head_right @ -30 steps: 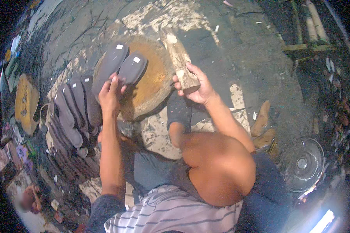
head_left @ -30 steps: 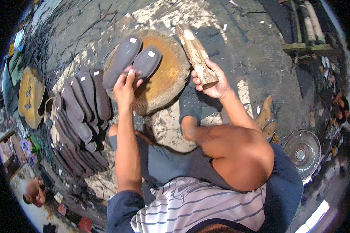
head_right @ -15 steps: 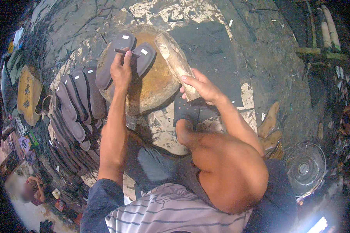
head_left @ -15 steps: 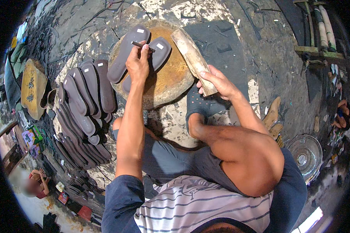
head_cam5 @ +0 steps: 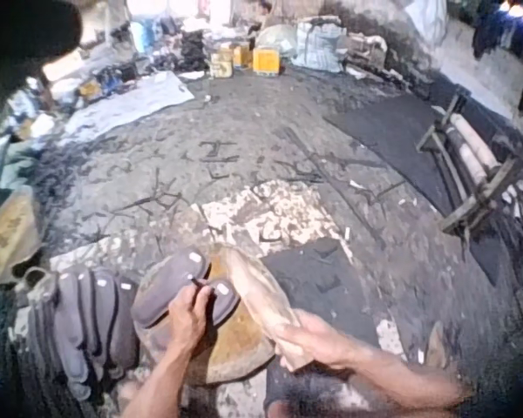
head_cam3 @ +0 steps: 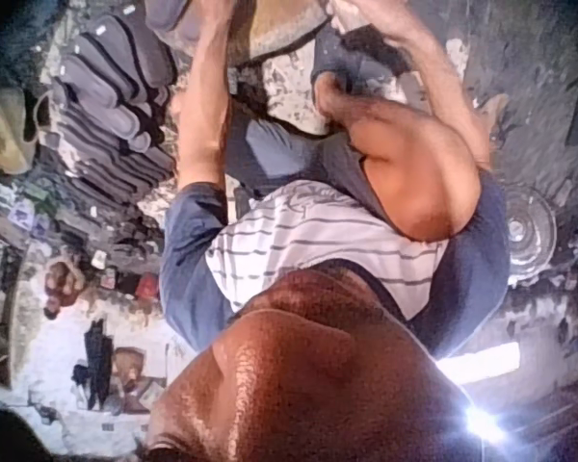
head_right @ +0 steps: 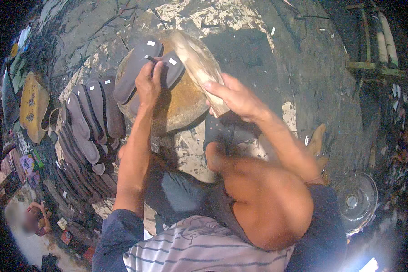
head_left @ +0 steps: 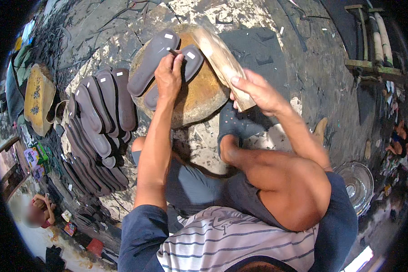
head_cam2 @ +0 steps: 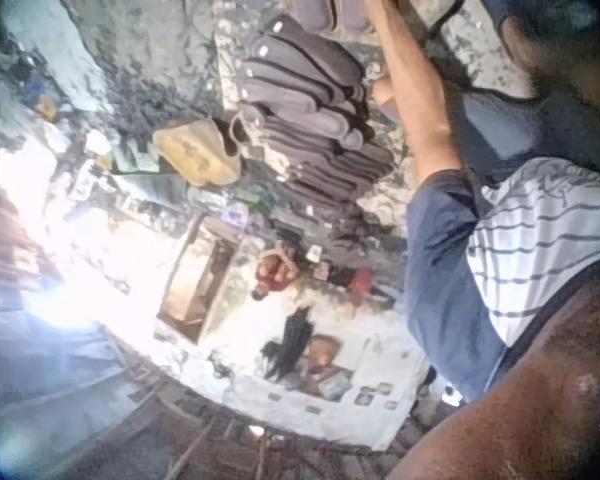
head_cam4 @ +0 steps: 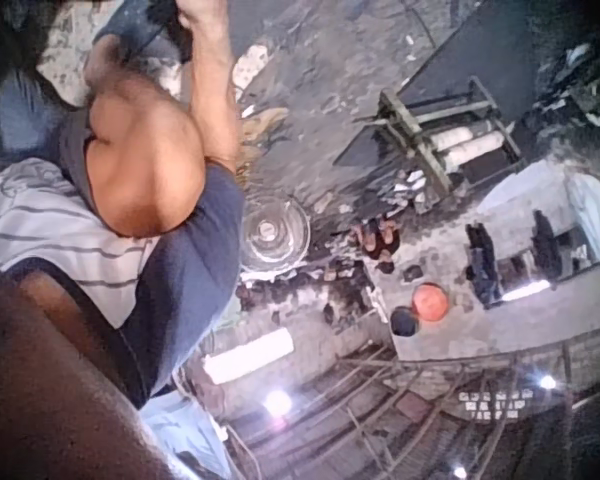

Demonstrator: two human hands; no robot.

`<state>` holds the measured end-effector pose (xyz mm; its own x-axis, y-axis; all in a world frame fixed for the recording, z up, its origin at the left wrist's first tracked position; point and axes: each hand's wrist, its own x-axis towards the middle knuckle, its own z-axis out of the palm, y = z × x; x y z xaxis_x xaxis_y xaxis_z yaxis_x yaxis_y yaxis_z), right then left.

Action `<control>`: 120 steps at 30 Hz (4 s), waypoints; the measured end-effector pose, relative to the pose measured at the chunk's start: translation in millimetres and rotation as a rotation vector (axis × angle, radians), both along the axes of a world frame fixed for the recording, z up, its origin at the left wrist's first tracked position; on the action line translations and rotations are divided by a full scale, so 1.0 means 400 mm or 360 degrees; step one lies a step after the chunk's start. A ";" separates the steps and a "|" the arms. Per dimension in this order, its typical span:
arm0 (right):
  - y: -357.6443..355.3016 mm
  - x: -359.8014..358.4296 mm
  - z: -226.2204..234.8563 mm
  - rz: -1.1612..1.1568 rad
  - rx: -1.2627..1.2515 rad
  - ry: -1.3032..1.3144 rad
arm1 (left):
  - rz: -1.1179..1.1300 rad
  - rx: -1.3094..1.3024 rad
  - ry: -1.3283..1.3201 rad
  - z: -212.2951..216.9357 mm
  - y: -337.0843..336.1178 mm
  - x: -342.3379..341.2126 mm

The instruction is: The person uses a small pointed tool to poke holes in the sole of a white slipper, then uses a wooden mallet to hammer the sole of several dark-colored slippers on a wooden block. The person handles slippers one at a time and places them aside after each step.

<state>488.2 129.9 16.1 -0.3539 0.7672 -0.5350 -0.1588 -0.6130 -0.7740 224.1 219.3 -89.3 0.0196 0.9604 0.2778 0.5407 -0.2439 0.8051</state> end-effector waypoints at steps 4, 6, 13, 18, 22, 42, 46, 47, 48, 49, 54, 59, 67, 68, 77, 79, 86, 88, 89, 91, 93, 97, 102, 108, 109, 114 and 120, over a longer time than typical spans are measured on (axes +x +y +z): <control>0.089 -0.077 0.320 -0.0278 0.1047 -0.0395 | 0.0046 0.0087 0.0109 -0.003 -0.029 -0.007; 0.086 -0.059 0.300 -0.0320 0.1377 -0.0118 | 0.0010 0.0237 0.0113 -0.016 -0.023 -0.005; 0.120 -0.056 -0.053 0.0527 0.0815 -0.0859 | -0.0100 0.0279 0.0216 -0.049 -0.029 -0.013; 0.049 -0.043 -0.150 0.0325 0.0103 -0.0343 | 0.0052 0.0095 -0.0026 -0.011 -0.039 0.019; 0.012 -0.040 -0.227 0.0258 0.0188 -0.0506 | 0.0851 -0.0324 -0.1299 0.003 0.027 -0.015; 0.257 -0.175 0.365 -0.0185 0.1133 -0.0184 | 0.0281 0.0126 0.0174 -0.005 0.139 -0.118; 0.243 -0.161 0.098 -0.0110 0.1703 -0.0521 | 0.0180 0.0395 0.0175 -0.042 0.168 -0.081; 0.241 -0.154 -0.030 0.0295 0.1331 -0.1110 | 0.0177 0.0345 0.0245 -0.068 0.158 -0.084; 0.271 -0.171 -0.021 0.0879 0.0616 -0.1422 | 0.0187 0.0296 0.0324 -0.087 0.147 -0.106; 0.251 -0.168 -0.051 0.0738 0.1010 -0.1302 | 0.0121 0.0374 0.0276 -0.091 0.145 -0.119; 0.257 -0.176 -0.021 0.0402 0.0255 -0.0179 | 0.0202 0.0371 0.0185 -0.073 0.142 -0.104; 0.189 -0.172 -0.164 0.0260 -0.0051 -0.0195 | 0.0979 -0.0200 -0.1376 -0.015 0.123 -0.155; 0.232 -0.178 -0.084 0.0279 -0.0112 -0.0271 | 0.0679 -0.0570 -0.0333 0.014 -0.024 -0.314; 0.221 -0.177 -0.078 0.0258 -0.0166 -0.0264 | 0.0672 -0.0536 -0.0347 0.014 -0.027 -0.317; 0.218 -0.203 0.050 0.0296 -0.0051 -0.0161 | 0.0534 -0.0281 -0.0093 0.010 -0.031 -0.314; 0.228 -0.212 0.076 0.0357 -0.0009 -0.0083 | 0.0511 -0.0208 -0.0043 0.007 -0.032 -0.312; 0.275 -0.275 0.281 0.0454 0.0342 0.0032 | 0.0477 -0.0016 0.0124 -0.013 -0.033 -0.309; 0.288 -0.295 0.381 0.0355 0.0875 -0.0081 | 0.0447 -0.0041 0.0180 -0.003 -0.039 -0.307; 0.279 -0.309 0.424 0.0201 0.1073 -0.0141 | 0.0452 -0.0021 0.0216 -0.006 -0.044 -0.317; 0.237 -0.348 0.448 -0.0186 0.1366 -0.0251 | 0.0443 0.0020 0.0254 -0.010 -0.051 -0.317; 0.217 -0.326 0.261 -0.0109 0.1802 -0.0150 | 0.0420 0.0226 0.0252 -0.031 -0.032 -0.311; 0.192 -0.311 -0.111 0.0819 0.1020 -0.0972 | 0.0263 0.0302 0.0409 -0.027 -0.044 -0.290; 0.225 -0.253 -0.067 0.0841 0.0338 -0.0337 | 0.0237 0.0122 0.0483 -0.043 -0.043 -0.320; 0.139 -0.195 -0.183 0.0608 -0.0038 -0.0160 | 0.0874 -0.0214 -0.0970 -0.023 -0.045 -0.268; 0.129 -0.217 -0.165 0.0585 0.0027 -0.0155 | 0.0877 -0.0230 -0.1133 -0.036 -0.067 -0.287; 0.130 -0.221 -0.148 0.0573 0.0043 -0.0178 | 0.0579 -0.0341 -0.0229 -0.015 -0.107 -0.257; 0.134 -0.217 -0.152 0.0574 0.0028 -0.0136 | 0.0521 -0.0285 0.0034 -0.003 -0.112 -0.267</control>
